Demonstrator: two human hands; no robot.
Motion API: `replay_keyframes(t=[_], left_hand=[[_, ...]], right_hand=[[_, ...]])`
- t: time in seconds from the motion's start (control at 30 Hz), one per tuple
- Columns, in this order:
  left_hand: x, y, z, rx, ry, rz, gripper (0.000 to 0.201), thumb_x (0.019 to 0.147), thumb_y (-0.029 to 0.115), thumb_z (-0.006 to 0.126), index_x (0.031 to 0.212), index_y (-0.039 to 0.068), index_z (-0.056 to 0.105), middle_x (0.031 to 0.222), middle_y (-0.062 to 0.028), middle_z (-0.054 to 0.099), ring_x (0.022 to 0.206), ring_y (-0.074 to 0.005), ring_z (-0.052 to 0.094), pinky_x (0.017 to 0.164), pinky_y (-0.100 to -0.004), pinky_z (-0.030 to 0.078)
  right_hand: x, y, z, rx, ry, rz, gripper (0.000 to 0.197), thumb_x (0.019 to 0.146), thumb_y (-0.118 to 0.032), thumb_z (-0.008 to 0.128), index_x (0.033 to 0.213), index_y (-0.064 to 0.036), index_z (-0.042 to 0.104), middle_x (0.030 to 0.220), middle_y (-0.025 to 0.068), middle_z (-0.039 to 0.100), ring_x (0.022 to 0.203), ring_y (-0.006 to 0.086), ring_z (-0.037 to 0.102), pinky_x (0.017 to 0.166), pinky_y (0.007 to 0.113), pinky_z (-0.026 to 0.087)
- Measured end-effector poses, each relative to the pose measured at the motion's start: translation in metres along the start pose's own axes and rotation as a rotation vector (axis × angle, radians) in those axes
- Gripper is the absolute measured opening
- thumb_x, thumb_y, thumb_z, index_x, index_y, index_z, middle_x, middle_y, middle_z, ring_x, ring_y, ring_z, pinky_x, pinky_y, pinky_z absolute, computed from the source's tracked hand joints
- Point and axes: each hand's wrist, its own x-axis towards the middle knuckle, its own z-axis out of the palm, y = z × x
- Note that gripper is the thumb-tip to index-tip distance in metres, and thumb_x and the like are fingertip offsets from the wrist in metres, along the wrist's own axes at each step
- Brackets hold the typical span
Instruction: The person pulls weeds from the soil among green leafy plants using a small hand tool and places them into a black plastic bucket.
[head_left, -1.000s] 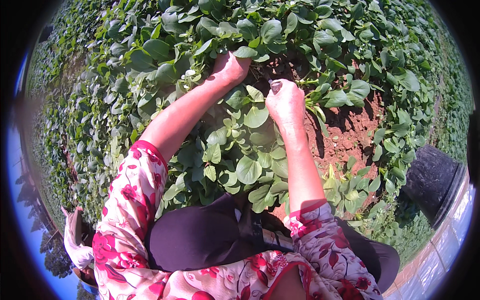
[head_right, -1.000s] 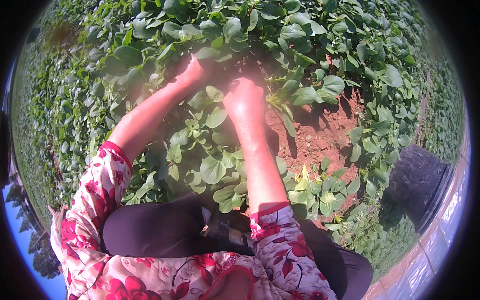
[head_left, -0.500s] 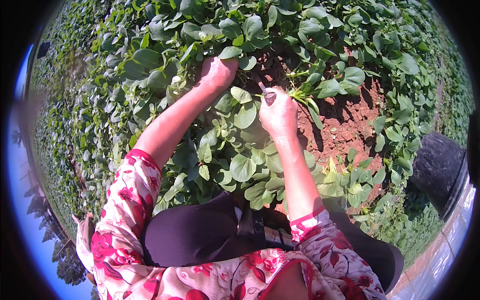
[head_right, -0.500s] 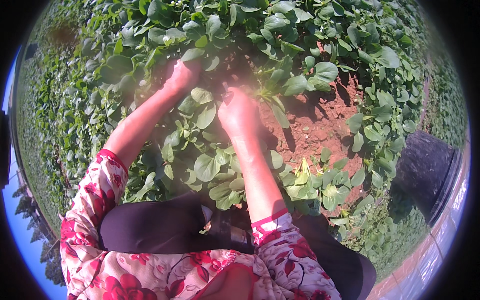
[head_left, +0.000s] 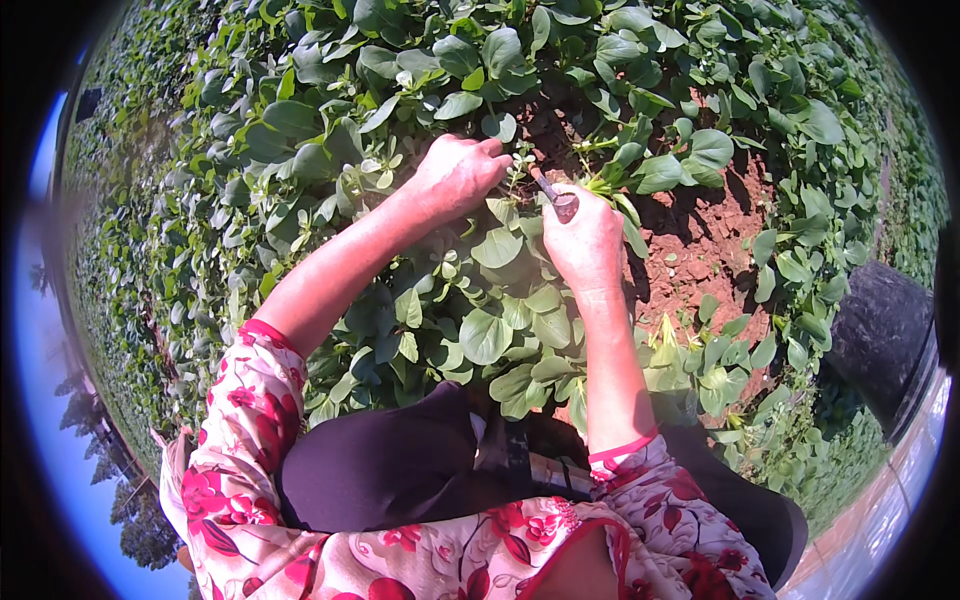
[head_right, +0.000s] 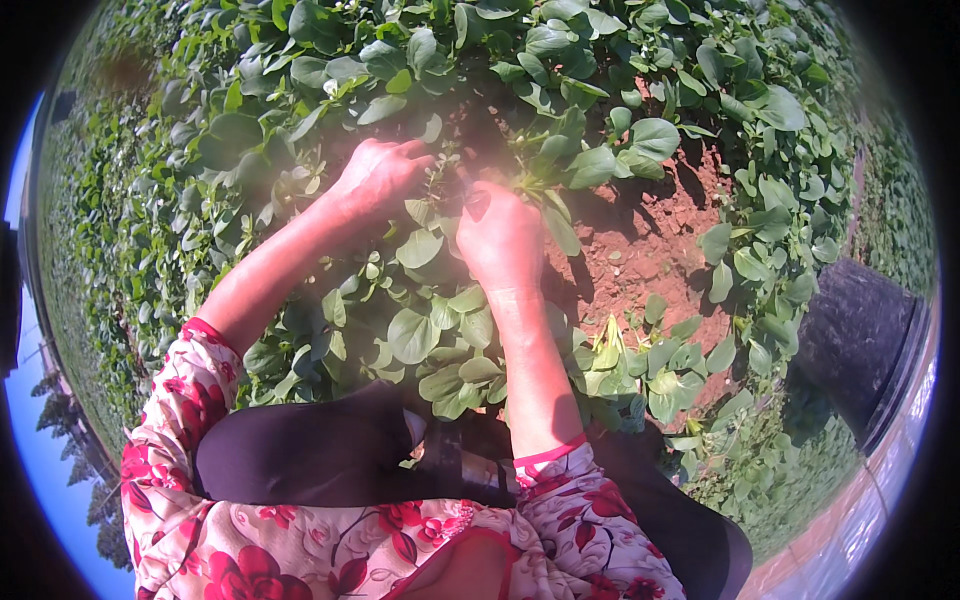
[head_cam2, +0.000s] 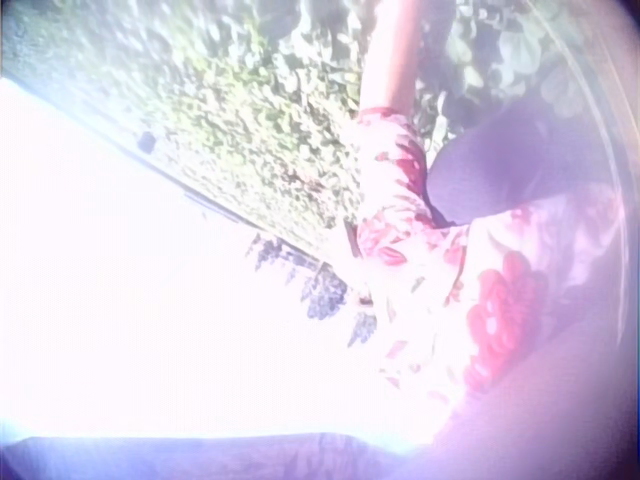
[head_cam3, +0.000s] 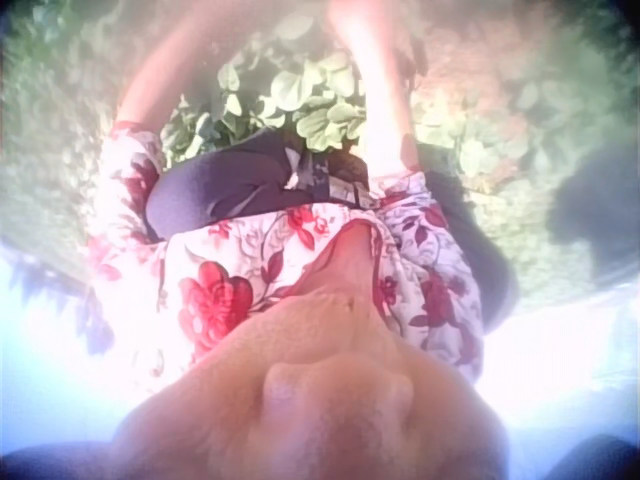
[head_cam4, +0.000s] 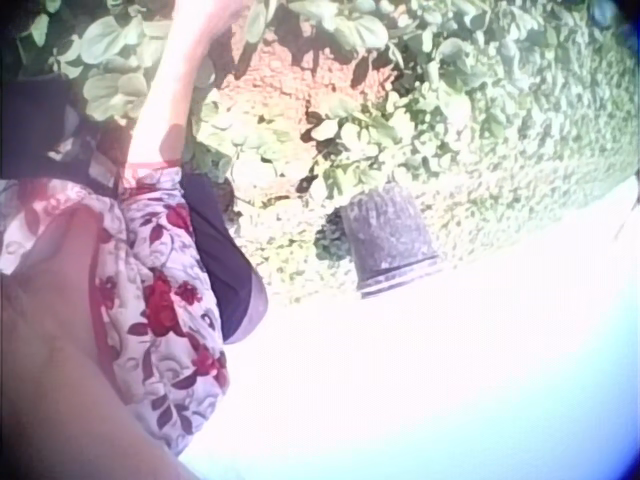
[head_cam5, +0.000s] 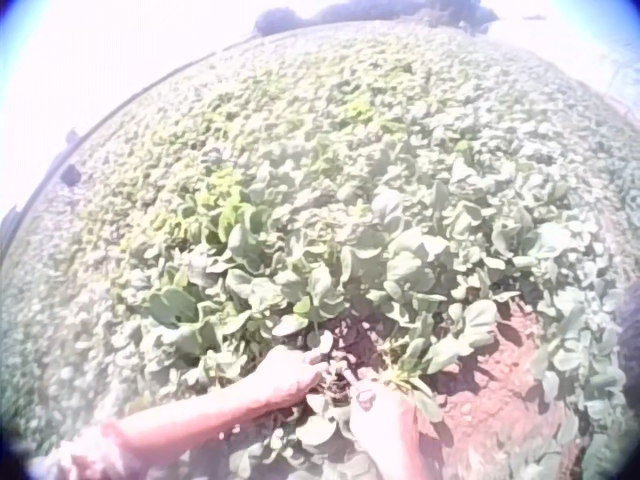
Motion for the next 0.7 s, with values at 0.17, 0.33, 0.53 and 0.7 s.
replay_keyframes(t=[0.17, 0.33, 0.53, 0.7], left_hand=[[0.048, -0.006, -0.001, 0.008, 0.238, 0.066, 0.009, 0.075, 0.01, 0.057, 0.075, 0.001, 0.057, 0.105, -0.0205, 0.054, 0.079, -0.0299, 0.064, 0.068, -0.0416, 0.053], [0.071, -0.028, -0.003, 0.258, -0.03, -0.247, 0.009, 0.069, 0.008, 0.062, 0.074, 0.003, 0.069, 0.091, -0.0189, 0.064, 0.077, -0.0292, 0.066, 0.069, -0.0371, 0.054], [0.046, -0.034, -0.006, 0.286, -0.167, -0.295, 0.016, 0.074, 0.007, 0.055, 0.083, 0.002, 0.068, 0.127, -0.0201, 0.053, 0.075, -0.0321, 0.068, 0.073, -0.0397, 0.054], [0.038, -0.037, -0.001, 0.241, -0.079, -0.217, 0.021, 0.076, 0.008, 0.054, 0.09, 0.003, 0.068, 0.139, -0.0161, 0.044, 0.089, -0.0316, 0.066, 0.076, -0.0383, 0.055]], right_hand=[[0.005, -0.006, -0.026, -0.089, 0.08, 0.021, 0.023, 0.077, -0.013, 0.067, 0.098, -0.0026, 0.067, 0.075, 0.0185, 0.066, 0.072, 0.032, 0.067, 0.067, 0.038, 0.051], [0.018, -0.009, -0.035, -0.094, 0.042, 0.076, 0.023, 0.078, -0.014, 0.065, 0.1, -0.0056, 0.068, 0.076, 0.0195, 0.065, 0.075, 0.0344, 0.066, 0.068, 0.04, 0.051], [0.029, -0.002, -0.027, -0.063, 0.004, 0.003, 0.018, 0.082, -0.019, 0.061, 0.094, -0.0065, 0.066, 0.08, 0.0204, 0.064, 0.079, 0.0392, 0.063, 0.068, 0.044, 0.05], [0.033, -0.002, -0.02, -0.029, 0.013, -0.044, 0.015, 0.083, -0.018, 0.059, 0.091, -0.0067, 0.065, 0.079, 0.0205, 0.064, 0.079, 0.0405, 0.062, 0.068, 0.045, 0.05]])
